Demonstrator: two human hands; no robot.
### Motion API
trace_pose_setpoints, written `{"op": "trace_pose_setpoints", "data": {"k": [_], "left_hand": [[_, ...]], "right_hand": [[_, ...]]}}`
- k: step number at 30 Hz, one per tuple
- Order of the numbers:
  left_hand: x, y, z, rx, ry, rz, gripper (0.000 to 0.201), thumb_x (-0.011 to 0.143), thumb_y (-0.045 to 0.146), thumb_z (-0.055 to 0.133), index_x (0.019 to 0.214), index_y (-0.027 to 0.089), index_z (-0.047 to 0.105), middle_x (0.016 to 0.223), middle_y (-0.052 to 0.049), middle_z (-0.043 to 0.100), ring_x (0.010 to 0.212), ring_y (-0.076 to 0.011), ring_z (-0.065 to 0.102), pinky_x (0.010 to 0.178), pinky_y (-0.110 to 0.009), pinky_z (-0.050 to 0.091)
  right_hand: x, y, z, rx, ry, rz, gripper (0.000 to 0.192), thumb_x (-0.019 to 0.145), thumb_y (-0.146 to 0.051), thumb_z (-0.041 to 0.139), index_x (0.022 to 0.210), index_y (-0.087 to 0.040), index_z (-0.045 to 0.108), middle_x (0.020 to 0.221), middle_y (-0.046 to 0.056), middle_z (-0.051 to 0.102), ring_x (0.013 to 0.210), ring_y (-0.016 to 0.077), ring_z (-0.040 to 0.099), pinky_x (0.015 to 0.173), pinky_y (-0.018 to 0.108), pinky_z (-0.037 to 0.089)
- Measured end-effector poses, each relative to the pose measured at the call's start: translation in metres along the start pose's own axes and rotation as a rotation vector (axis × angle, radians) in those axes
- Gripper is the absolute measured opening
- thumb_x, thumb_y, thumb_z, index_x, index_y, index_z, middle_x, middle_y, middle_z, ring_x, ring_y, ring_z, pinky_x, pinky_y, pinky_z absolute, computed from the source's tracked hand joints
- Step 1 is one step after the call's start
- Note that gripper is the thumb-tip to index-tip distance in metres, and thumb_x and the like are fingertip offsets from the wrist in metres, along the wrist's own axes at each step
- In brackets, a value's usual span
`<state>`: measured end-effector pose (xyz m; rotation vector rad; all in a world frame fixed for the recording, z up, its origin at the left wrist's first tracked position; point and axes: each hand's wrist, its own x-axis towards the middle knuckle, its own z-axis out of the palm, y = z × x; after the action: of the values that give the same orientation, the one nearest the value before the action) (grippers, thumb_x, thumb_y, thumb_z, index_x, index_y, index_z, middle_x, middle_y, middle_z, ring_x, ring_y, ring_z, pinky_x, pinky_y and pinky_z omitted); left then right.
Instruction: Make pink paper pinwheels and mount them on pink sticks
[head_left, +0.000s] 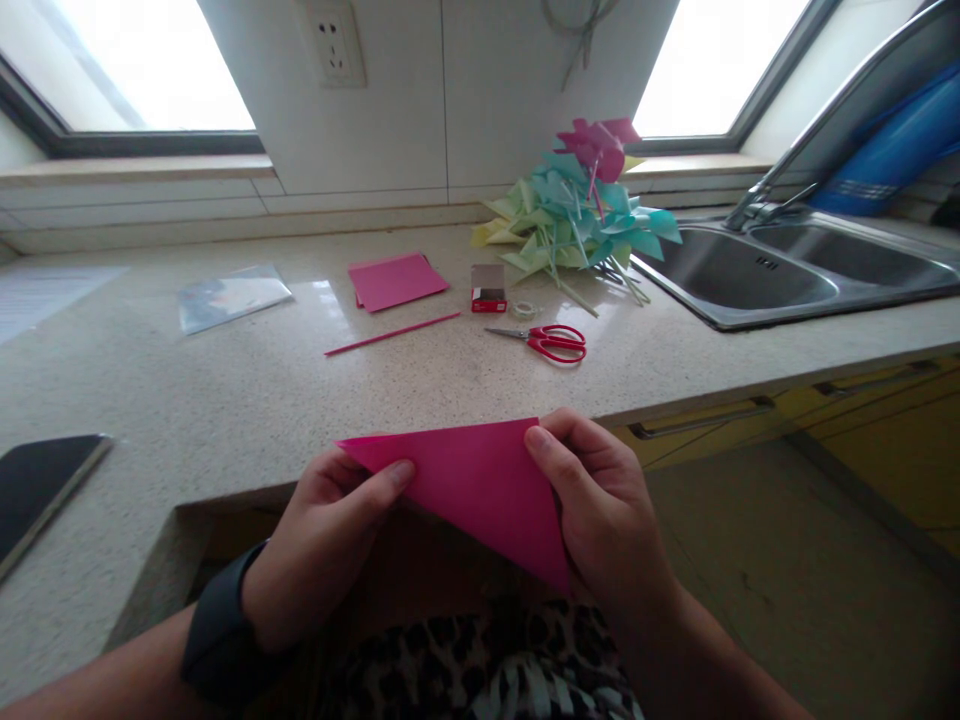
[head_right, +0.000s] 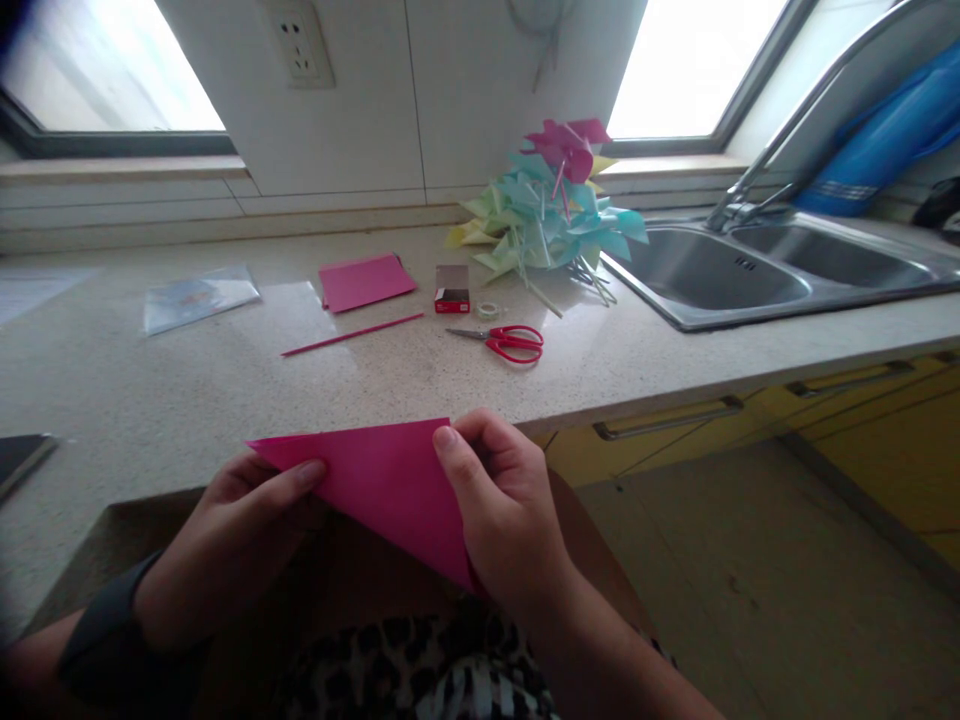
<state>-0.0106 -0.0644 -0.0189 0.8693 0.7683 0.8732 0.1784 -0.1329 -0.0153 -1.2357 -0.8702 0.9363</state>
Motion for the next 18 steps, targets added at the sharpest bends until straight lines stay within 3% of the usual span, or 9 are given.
{"op": "trace_pose_setpoints", "data": {"k": [8, 18], "left_hand": [[-0.0001, 0.0004, 0.0017, -0.046, -0.028, 0.003, 0.011, 0.072, 0.024, 0.088, 0.071, 0.018, 0.079, 0.065, 0.001, 0.075, 0.056, -0.0078, 0.066, 0.056, -0.012, 0.054], [-0.0008, -0.0003, 0.0016, -0.019, 0.000, -0.006, 0.012, 0.071, 0.025, 0.088, 0.080, 0.020, 0.081, 0.075, -0.003, 0.079, 0.064, -0.0135, 0.072, 0.065, -0.018, 0.060]], "right_hand": [[0.0010, 0.0013, 0.0002, 0.044, -0.014, -0.001, 0.032, 0.093, -0.040, 0.065, 0.070, -0.019, 0.055, 0.060, -0.006, 0.041, 0.052, 0.0069, 0.030, 0.043, 0.019, 0.025], [0.0002, 0.0012, 0.0009, 0.066, -0.017, 0.009, 0.032, 0.093, -0.039, 0.064, 0.070, -0.019, 0.054, 0.059, -0.006, 0.041, 0.050, 0.0066, 0.030, 0.042, 0.018, 0.024]]}}
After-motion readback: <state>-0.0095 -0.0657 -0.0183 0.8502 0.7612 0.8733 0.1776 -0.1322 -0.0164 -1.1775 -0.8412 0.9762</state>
